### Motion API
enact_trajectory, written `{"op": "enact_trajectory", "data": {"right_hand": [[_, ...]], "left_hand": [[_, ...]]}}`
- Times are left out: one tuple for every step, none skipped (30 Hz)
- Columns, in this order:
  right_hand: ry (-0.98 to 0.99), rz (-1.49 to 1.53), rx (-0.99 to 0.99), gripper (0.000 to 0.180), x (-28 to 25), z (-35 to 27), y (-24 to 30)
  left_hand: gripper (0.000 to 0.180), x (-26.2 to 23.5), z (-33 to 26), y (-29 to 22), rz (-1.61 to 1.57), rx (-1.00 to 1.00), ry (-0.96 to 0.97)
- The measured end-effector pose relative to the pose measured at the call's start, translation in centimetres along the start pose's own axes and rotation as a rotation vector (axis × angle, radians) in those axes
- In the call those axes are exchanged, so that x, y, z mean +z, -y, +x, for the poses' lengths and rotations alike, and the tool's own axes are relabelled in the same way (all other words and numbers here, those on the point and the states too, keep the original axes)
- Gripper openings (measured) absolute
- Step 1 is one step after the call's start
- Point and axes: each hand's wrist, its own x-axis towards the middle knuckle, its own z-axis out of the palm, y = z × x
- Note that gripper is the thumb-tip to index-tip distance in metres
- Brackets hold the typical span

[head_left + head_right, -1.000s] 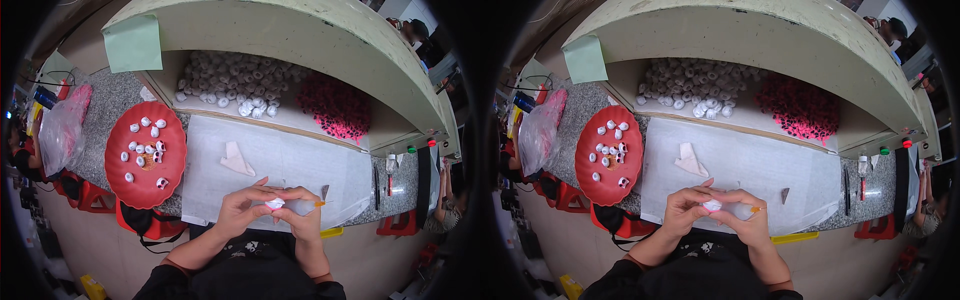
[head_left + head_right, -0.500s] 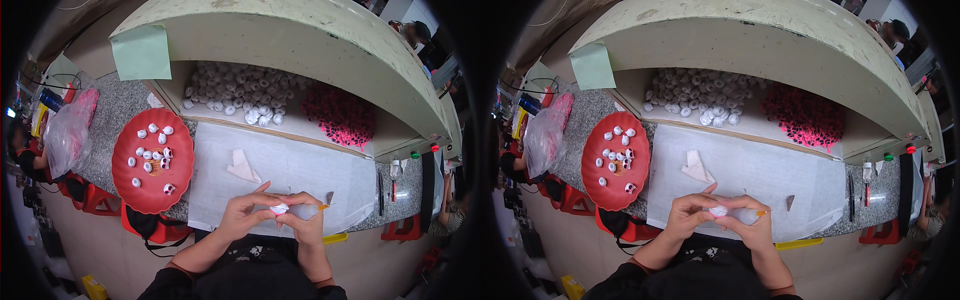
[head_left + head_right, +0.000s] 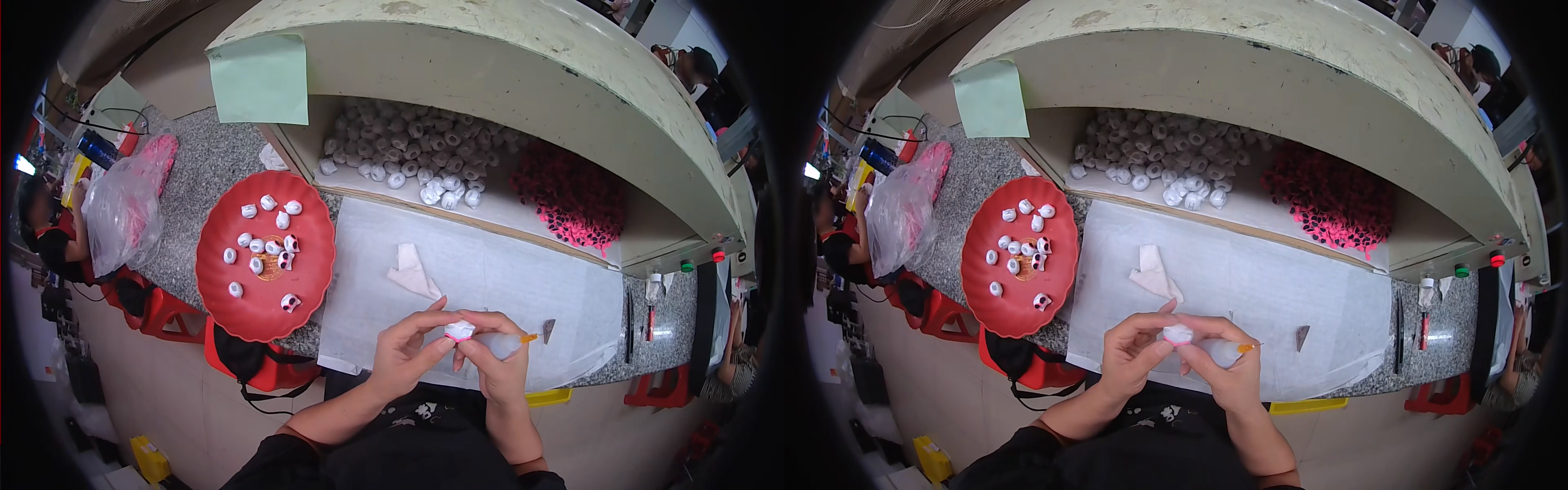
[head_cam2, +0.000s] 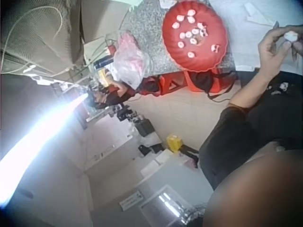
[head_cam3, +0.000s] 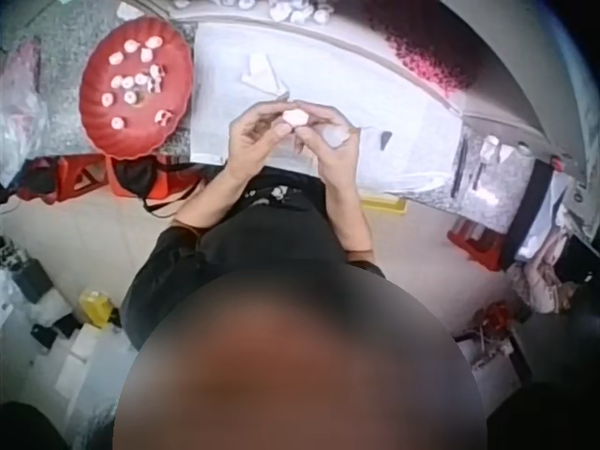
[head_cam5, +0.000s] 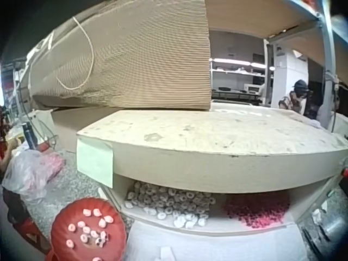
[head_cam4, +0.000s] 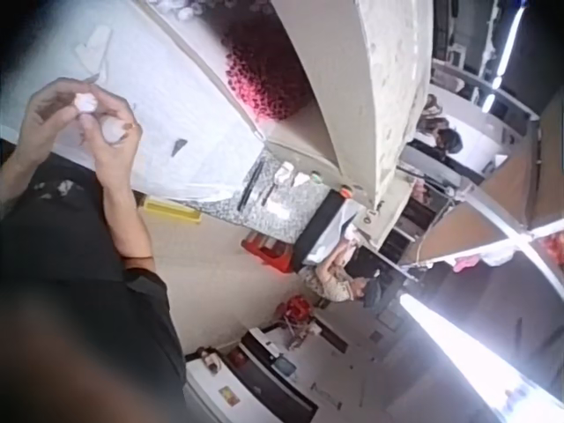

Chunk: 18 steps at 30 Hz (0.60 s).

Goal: Applying adhesive from a bottle to small white ceramic components and assembling them on a workbench.

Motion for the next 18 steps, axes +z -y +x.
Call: {"op": "enact_trajectory", "data": {"right_hand": [[0.002, 0.000, 0.003, 0.025, 0.1, 0.0, -0.1], [-0.009, 0.016, 0.000, 0.025, 0.2, 0.0, -0.2], [-0.020, 0.032, -0.002, 0.025, 0.3, 0.0, -0.3], [-0.016, 0.030, 0.001, 0.025, 0.3, 0.0, -0.3], [-0.021, 0.048, -0.004, 0.025, 0.2, 0.0, -0.5], [-0.026, 0.065, -0.009, 0.025, 0.2, 0.1, -0.5], [-0.023, 0.063, -0.006, 0.025, 0.3, 0.1, -0.5], [-0.023, 0.073, -0.010, 0.025, 0.4, 0.2, -0.5], [-0.022, 0.084, -0.013, 0.025, 0.4, 0.2, -0.5], [-0.020, 0.082, -0.010, 0.025, 0.5, 0.3, -0.6], [-0.019, 0.092, -0.011, 0.025, 0.5, 0.4, -0.8], [-0.018, 0.103, -0.011, 0.025, 0.5, 0.4, -0.9], [-0.015, 0.103, -0.010, 0.025, 0.6, 0.5, -0.9], [-0.018, 0.113, -0.010, 0.025, 0.7, 0.5, -1.0], [-0.021, 0.124, -0.010, 0.024, 0.8, 0.6, -1.0], [-0.016, 0.123, -0.009, 0.024, 0.9, 0.6, -1.1], [-0.012, 0.125, -0.008, 0.024, 0.9, 0.6, -1.1], [-0.009, 0.128, -0.007, 0.024, 1.0, 0.6, -1.1]], "left_hand": [[0.025, 0.0, 0.0, 0.0, 0.000, 0.000, -0.003], [0.025, 0.1, -0.1, 0.0, -0.005, -0.021, -0.015], [0.025, 0.1, -0.1, 0.0, -0.011, -0.043, -0.026], [0.025, 0.1, -0.1, 0.0, -0.011, -0.040, -0.031], [0.025, 0.2, -0.1, 0.1, -0.016, -0.044, -0.035], [0.025, 0.2, -0.1, 0.1, -0.020, -0.047, -0.039], [0.025, 0.2, -0.1, 0.1, -0.022, -0.046, -0.044], [0.025, 0.1, -0.1, 0.1, -0.009, -0.039, -0.044], [0.025, 0.1, -0.1, 0.2, 0.004, -0.032, -0.044], [0.025, 0.1, -0.1, 0.1, 0.003, -0.030, -0.048], [0.024, 0.1, -0.1, 0.0, -0.012, -0.041, -0.071], [0.024, 0.2, -0.1, 0.0, -0.026, -0.050, -0.093], [0.024, 0.2, -0.1, -0.1, -0.026, -0.048, -0.096], [0.024, 0.2, -0.1, -0.1, -0.036, -0.050, -0.113], [0.024, 0.2, -0.1, -0.2, -0.045, -0.052, -0.129], [0.024, 0.1, -0.2, -0.2, -0.044, -0.049, -0.132], [0.024, 0.0, -0.2, -0.3, -0.049, -0.048, -0.125], [0.025, 0.0, -0.2, -0.3, -0.054, -0.046, -0.116]]}}
